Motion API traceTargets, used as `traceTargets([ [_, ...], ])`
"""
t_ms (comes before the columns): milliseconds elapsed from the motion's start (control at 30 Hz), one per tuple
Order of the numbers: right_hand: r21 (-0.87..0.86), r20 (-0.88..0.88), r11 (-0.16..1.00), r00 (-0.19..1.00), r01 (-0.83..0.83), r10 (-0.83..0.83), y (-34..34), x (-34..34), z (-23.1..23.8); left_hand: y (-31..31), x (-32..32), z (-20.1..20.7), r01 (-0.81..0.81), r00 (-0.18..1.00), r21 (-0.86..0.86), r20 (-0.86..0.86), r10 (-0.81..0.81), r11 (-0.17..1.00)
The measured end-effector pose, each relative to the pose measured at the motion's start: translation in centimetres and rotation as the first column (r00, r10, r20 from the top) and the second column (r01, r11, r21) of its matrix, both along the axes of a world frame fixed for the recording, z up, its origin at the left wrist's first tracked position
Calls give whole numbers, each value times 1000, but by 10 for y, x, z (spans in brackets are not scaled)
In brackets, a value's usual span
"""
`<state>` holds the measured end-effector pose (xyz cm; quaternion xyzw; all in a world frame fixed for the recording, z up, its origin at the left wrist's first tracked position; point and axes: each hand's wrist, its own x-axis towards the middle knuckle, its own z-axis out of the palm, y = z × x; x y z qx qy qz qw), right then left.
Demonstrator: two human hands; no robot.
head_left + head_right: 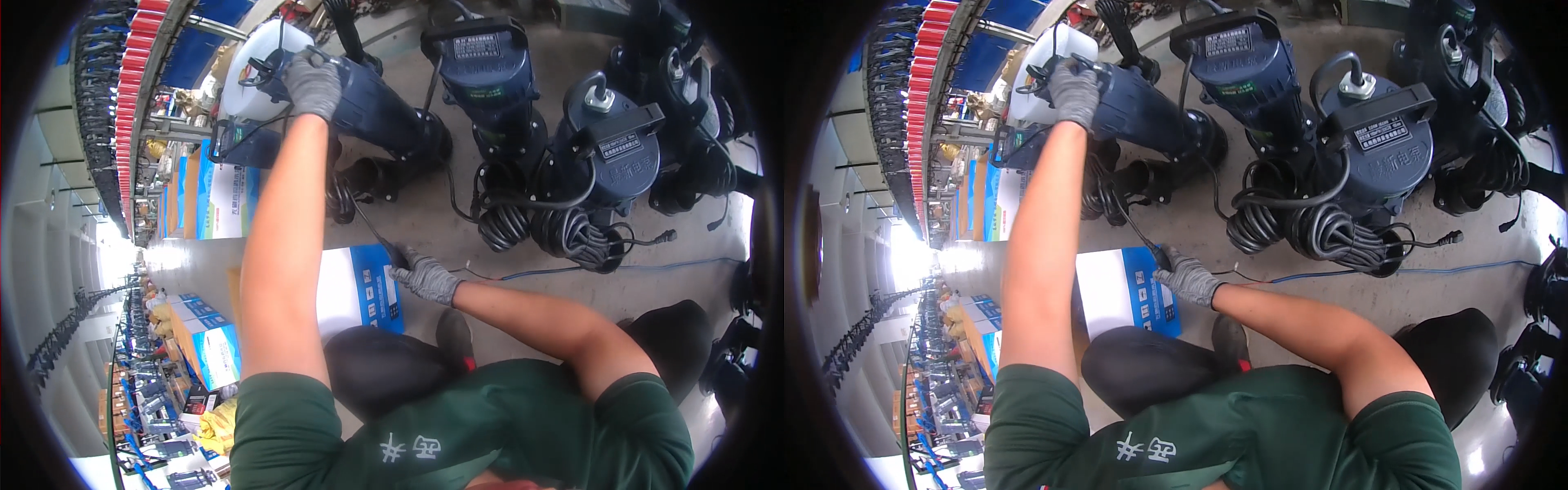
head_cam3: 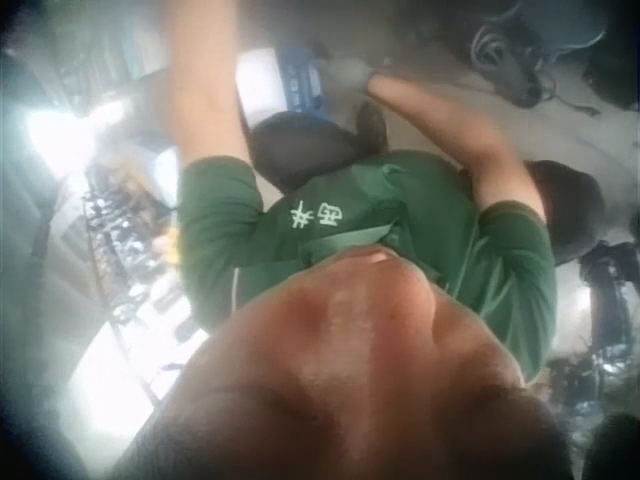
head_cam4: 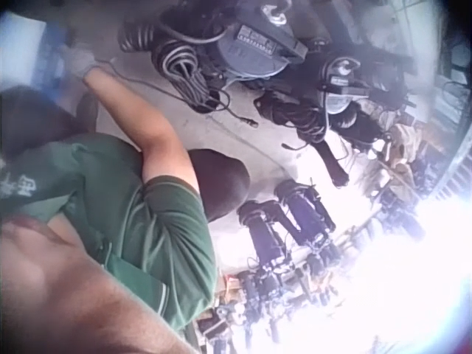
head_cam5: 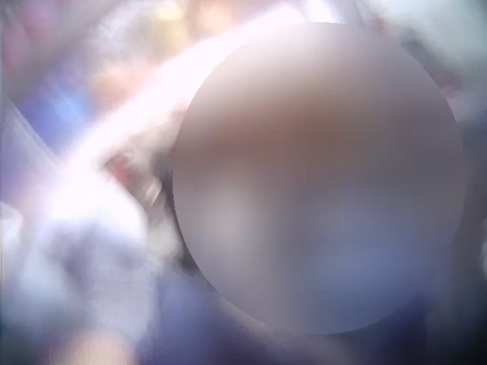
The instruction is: The person organizes several industrial water pumps on the floor, gathers their power cables, and places one pump into a cardboard box.
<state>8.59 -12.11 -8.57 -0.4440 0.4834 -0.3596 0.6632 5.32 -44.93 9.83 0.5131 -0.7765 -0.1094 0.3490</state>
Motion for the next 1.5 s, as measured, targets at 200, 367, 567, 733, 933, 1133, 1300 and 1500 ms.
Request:
traceTargets([
  [200,-165,-86,982,990,96,-111,-6,-14,34,-62,67,13,32,991,178,123,-54,984],
  [367,-336,23,929,988,153,-154,-14,-8,29,-75,163,7,-19,994,273,-103,49,962],
  [567,-319,-14,948,1000,-13,9,-18,-1,24,-80,235,-23,38,892,365,-433,133,930],
  [733,-333,20,943,1000,7,0,-19,10,19,-84,249,-21,76,900,331,-430,79,940],
  [933,-289,3,957,1000,21,-21,-18,0,23,-38,232,-5,42,972,253,-235,19,967],
  [1133,-210,-122,975,991,-73,48,-4,-25,11,57,194,28,599,541,87,688,-483,796],
  [1300,-170,-242,983,970,-72,29,-4,-19,-15,104,190,40,739,321,186,748,-580,648],
  [1500,-112,-260,992,965,-54,24,9,-18,5,127,84,41,398,548,-59,816,-185,916],
])
